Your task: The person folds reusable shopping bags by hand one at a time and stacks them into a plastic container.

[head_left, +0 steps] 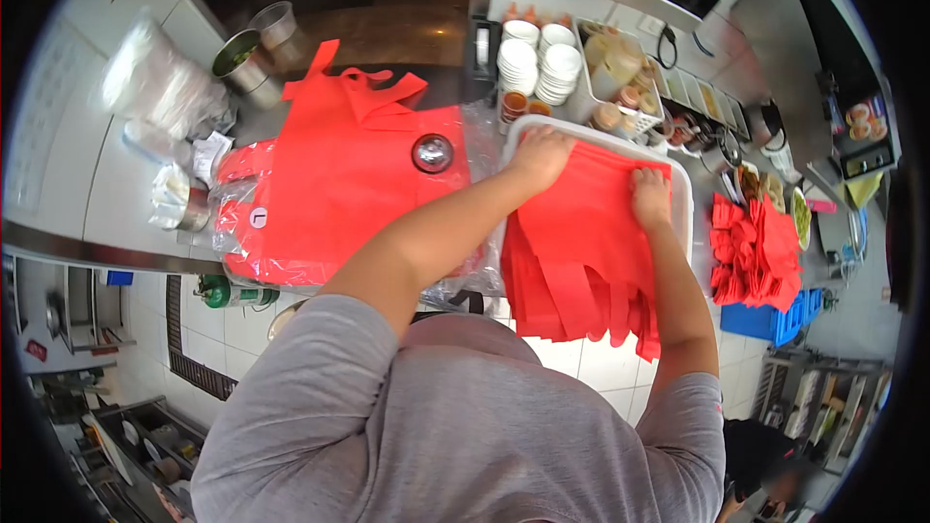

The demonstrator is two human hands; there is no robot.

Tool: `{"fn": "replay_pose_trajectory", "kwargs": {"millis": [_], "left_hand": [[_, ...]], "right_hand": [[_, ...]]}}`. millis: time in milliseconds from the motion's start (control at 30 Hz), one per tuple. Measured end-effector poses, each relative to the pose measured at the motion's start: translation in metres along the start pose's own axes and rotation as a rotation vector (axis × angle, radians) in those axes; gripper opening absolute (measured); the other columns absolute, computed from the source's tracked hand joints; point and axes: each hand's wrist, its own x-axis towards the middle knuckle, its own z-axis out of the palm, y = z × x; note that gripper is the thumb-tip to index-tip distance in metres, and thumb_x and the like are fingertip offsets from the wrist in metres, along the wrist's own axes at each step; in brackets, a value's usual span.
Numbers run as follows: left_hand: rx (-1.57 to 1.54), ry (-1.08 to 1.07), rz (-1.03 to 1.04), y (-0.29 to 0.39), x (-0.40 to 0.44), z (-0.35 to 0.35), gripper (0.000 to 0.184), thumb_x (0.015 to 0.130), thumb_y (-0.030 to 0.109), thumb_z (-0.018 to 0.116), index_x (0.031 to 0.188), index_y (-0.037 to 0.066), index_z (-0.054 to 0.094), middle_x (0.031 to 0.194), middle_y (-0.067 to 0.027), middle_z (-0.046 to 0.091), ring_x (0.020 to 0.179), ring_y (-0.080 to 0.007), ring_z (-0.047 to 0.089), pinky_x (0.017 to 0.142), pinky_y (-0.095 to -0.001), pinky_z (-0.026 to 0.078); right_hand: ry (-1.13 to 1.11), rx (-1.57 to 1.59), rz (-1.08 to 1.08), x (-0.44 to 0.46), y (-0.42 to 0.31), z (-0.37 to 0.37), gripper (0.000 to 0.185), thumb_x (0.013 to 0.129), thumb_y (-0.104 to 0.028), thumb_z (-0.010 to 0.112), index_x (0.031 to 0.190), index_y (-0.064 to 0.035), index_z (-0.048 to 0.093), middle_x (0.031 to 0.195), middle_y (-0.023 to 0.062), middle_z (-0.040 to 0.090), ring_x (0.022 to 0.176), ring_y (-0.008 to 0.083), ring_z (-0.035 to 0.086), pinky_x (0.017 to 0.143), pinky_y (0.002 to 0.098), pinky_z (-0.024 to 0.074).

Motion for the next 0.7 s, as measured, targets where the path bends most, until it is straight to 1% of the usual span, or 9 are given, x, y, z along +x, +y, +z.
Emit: {"fn": "replay_pose_trajectory", "kwargs": {"millis": [167,233,333,367,400,467,500,600,700], "left_hand": [[-0.14,0.386,0.001,-0.013,-0.032,-0.041,0.038,0.083,0.014,0.06,0.12,0.005,0.059,0.12,-0.0143,0.058,0.122,-0.0319,0.047,0.103,-0.0468,0.037],[-0.287,0.596,0.03,-0.028,-0.07,-0.083,0.044,0.077,0.014,0.068,0.119,0.005,0.059,0.12,-0.0144,0.058,0.122,-0.0323,0.048,0.104,-0.0476,0.036],[-0.364,0.649,-0.223,-0.138,-0.151,-0.109,0.045,0.074,0.015,0.074,0.116,0.008,0.061,0.118,-0.0143,0.059,0.114,-0.0339,0.053,0.099,-0.046,0.04],[-0.086,0.736,-0.342,-0.191,-0.18,-0.103,0.048,0.072,0.018,0.076,0.116,0.005,0.061,0.117,-0.0165,0.059,0.114,-0.0341,0.053,0.099,-0.0455,0.04],[0.106,0.689,-0.564,-0.248,-0.215,-0.094,0.055,0.073,0.022,0.077,0.121,0.002,0.057,0.123,-0.0195,0.056,0.115,-0.036,0.052,0.099,-0.0468,0.041],[0.204,0.573,-1.15,-0.324,-0.269,-0.08,0.076,0.074,0.03,0.08,0.134,0.002,0.044,0.136,-0.0218,0.045,0.116,-0.0407,0.051,0.1,-0.0447,0.043],[0.136,0.514,-1.17,-0.346,-0.291,-0.08,0.069,0.073,0.029,0.081,0.127,0.001,0.05,0.127,-0.0218,0.051,0.11,-0.0392,0.055,0.094,-0.0427,0.046],[-0.066,0.378,-1.133,-0.38,-0.335,-0.09,0.053,0.071,0.026,0.082,0.109,-0.002,0.059,0.104,-0.0207,0.062,0.093,-0.0361,0.062,0.081,-0.0402,0.05],[-0.194,0.307,-1.088,-0.372,-0.375,-0.097,0.036,0.071,0.021,0.081,0.089,-0.004,0.062,0.078,-0.019,0.065,0.074,-0.0325,0.064,0.069,-0.0402,0.049]], "right_hand": [[0.502,0.301,0.269,0.015,-0.061,-0.07,0.014,0.085,-0.009,0.06,0.099,-0.0042,0.059,0.107,0.0127,0.062,0.105,0.0326,0.056,0.089,0.046,0.0434],[0.8,0.576,0.002,0.013,-0.128,-0.114,0.015,0.085,-0.005,0.063,0.1,-0.0031,0.059,0.1,0.0125,0.063,0.094,0.0296,0.06,0.082,0.0417,0.0473],[0.222,1.251,-0.207,-0.012,-0.251,-0.165,0.018,0.088,-0.005,0.062,0.106,-0.0045,0.06,0.089,0.0122,0.064,0.077,0.0216,0.062,0.071,0.0318,0.0506],[-0.157,1.305,-0.121,-0.02,-0.287,-0.176,0.023,0.087,-0.009,0.063,0.11,-0.0053,0.061,0.09,0.0106,0.065,0.08,0.0211,0.064,0.075,0.0324,0.051],[-0.179,1.107,-0.366,-0.015,-0.316,-0.143,0.026,0.086,-0.014,0.066,0.111,-0.0071,0.062,0.093,0.0106,0.067,0.084,0.0224,0.066,0.078,0.0348,0.0516],[-0.525,1.229,-0.282,-0.012,-0.372,-0.113,0.033,0.082,-0.018,0.069,0.112,-0.0054,0.063,0.107,0.0153,0.064,0.098,0.0289,0.063,0.086,0.0377,0.0502],[-0.644,1.293,-0.185,-0.007,-0.394,-0.096,0.035,0.082,-0.019,0.07,0.112,-0.0042,0.063,0.114,0.0165,0.063,0.106,0.0318,0.06,0.089,0.0392,0.0491],[-0.112,0.488,-0.166,0.035,-0.437,-0.007,0.056,0.08,-0.024,0.074,0.126,-0.0005,0.054,0.127,0.0171,0.054,0.12,0.03,0.051,0.095,0.0437,0.0466],[-0.136,0.816,0.396,0.028,-0.457,-0.071,0.067,0.075,-0.028,0.079,0.129,0.0012,0.051,0.134,0.02,0.048,0.129,0.0344,0.041,0.102,0.0475,0.041]]}}
